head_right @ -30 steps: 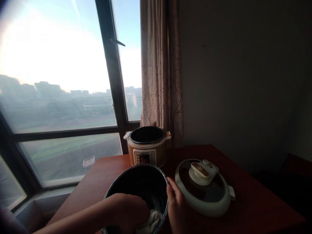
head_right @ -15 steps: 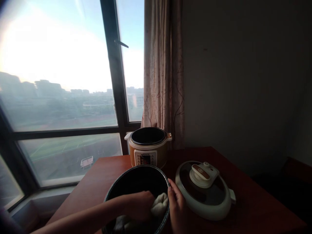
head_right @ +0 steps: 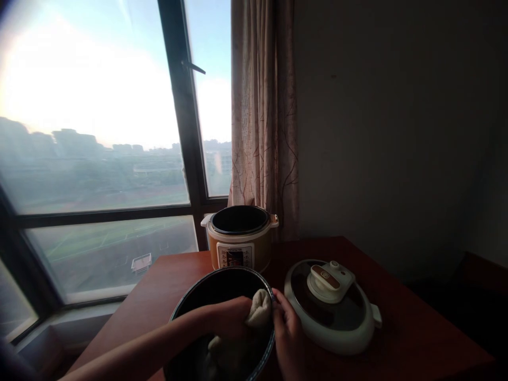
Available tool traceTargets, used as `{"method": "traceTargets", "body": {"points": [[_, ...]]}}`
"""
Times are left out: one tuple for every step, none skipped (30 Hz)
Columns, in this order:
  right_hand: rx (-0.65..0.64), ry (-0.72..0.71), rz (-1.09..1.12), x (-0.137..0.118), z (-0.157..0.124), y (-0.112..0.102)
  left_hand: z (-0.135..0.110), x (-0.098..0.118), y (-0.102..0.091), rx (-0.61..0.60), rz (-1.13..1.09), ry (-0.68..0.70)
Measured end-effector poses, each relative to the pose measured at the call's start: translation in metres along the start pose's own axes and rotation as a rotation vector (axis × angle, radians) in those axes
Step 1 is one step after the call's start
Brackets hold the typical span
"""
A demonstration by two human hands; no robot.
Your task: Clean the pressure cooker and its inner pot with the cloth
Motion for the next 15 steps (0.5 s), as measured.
{"method": "traceTargets", "body": {"points": [[-0.006,-0.005,-0.016,0.000,0.001,0.000,-0.004,0.004,0.003,-0.031,0.119,0.018],[-0.008,-0.014,-0.037,0.000,0.002,-0.001,-0.009,0.008,0.008,-0.072,0.247,0.037],[-0.011,-0.025,-0.060,-0.001,0.004,-0.001,-0.015,0.011,0.012,-0.121,0.367,0.058],[-0.012,-0.037,-0.079,-0.002,0.004,-0.001,-0.021,0.012,0.017,-0.176,0.473,0.076],[-0.014,-0.046,-0.093,-0.003,0.005,-0.001,-0.028,0.013,0.020,-0.227,0.546,0.086],[-0.021,-0.056,-0.101,-0.004,0.005,-0.001,-0.035,0.014,0.022,-0.264,0.577,0.091],[-0.025,-0.067,-0.109,-0.005,0.005,0.000,-0.042,0.015,0.024,-0.295,0.602,0.090],[-0.021,-0.077,-0.115,-0.006,0.005,-0.001,-0.049,0.014,0.024,-0.321,0.635,0.084],[-0.016,-0.084,-0.121,-0.007,0.004,-0.001,-0.055,0.015,0.025,-0.341,0.673,0.087],[-0.009,-0.087,-0.126,-0.007,0.004,-0.002,-0.060,0.016,0.025,-0.351,0.714,0.097],[-0.001,-0.090,-0.129,-0.007,0.004,-0.002,-0.063,0.018,0.024,-0.349,0.753,0.108],[0.008,-0.092,-0.130,-0.006,0.004,-0.003,-0.065,0.020,0.024,-0.344,0.786,0.117],[0.015,-0.093,-0.129,-0.006,0.004,-0.003,-0.066,0.022,0.024,-0.340,0.806,0.127],[0.019,-0.094,-0.127,-0.005,0.004,-0.004,-0.066,0.024,0.025,-0.336,0.813,0.143],[0.023,-0.094,-0.122,-0.005,0.004,-0.003,-0.065,0.025,0.026,-0.334,0.815,0.156]]}}
Point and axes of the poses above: each hand's wrist, its own z-axis towards the middle knuckle, its own y-axis out of the palm, x = y × z, the point moved 10 cm from there along z, towards the middle knuckle, and after that the axes turned 8 degrees about z, right-handed, at the moved point
